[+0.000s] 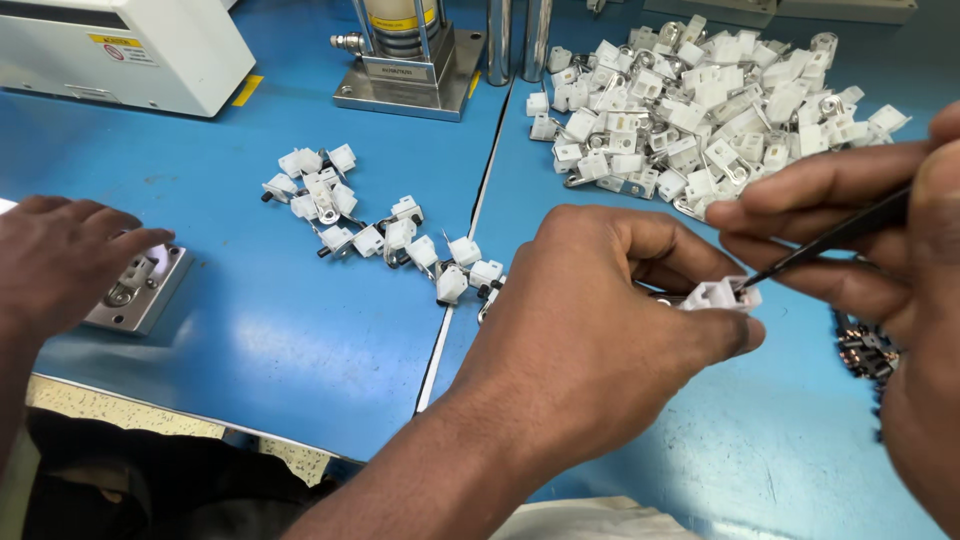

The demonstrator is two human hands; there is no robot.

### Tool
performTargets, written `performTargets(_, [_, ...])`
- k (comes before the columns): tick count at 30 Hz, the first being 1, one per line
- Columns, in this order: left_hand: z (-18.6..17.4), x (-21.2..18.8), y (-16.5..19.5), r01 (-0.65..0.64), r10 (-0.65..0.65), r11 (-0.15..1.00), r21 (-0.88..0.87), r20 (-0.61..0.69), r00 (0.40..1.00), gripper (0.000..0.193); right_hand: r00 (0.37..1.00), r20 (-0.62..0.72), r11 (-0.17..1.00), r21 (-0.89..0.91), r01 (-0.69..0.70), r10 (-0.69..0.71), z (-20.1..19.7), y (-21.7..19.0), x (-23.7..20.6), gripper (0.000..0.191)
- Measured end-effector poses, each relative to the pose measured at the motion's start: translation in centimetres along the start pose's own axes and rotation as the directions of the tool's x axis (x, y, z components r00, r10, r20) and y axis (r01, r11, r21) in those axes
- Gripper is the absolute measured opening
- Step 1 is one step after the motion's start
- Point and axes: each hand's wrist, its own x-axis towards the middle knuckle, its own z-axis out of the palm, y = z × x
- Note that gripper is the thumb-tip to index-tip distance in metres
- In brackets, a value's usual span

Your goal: The person picks up white plastic switch housings one at a time, uses tweezers to insert small black and copper contact terminals into each housing, presses the contacts into place by hand, and places the assembled units onto a metal tray beside the work area.

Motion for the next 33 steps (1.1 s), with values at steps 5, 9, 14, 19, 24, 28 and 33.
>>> performTargets(5, [-0.1,0.4,0.4,-0.099,0.092,0.995,-0.032,-0.177,0.980,0.032,0.997,-0.068,0.999,-0.006,0.045,-0.046,2.4,-3.7,0.2,0.045])
performTargets(9, [0.0,0.3,-0.5,0.262,-0.256,0.965,0.028,-0.138,0.957,0.024,0.997,-0.066,0.995,0.086,0.045,-0.039,3.7,-4.5,-0.7,0.021])
performTargets(14, [-0.6,0.0,-3.2,0.227,-0.225,0.974,-0.029,0.045,0.973,0.024,0.855,-0.195,0.811,0.469,-0.349,0.481,2.9,3.6,1.2,0.018])
performTargets(19, [-1.4,0.9,-7.1,0.156,-0.159,0.983,0.092,0.024,0.987,0.025,0.846,-0.160,0.642,-0.585,-0.496,0.508,3.3,10.2,4.4,0.035])
performTargets(24, [-3.5,3.0,-7.4,-0.408,0.840,0.380,0.830,-0.125,0.528,0.049,0.916,-0.121,0.592,-0.730,-0.343,0.382,4.8,10.0,6.0,0.047])
performTargets(28, [-2.9,10.5,-3.9,-0.886,0.919,0.390,0.249,-0.046,0.392,0.041,0.908,-0.013,0.849,-0.352,-0.395,0.418,4.1,9.4,3.6,0.033])
performTargets(33, [0.8,16.4,-2.5,-0.224,0.705,-0.630,0.744,0.668,0.237,0.034,0.770,0.068,0.718,-0.421,-0.554,0.634,2.3,9.3,-1.4,0.034])
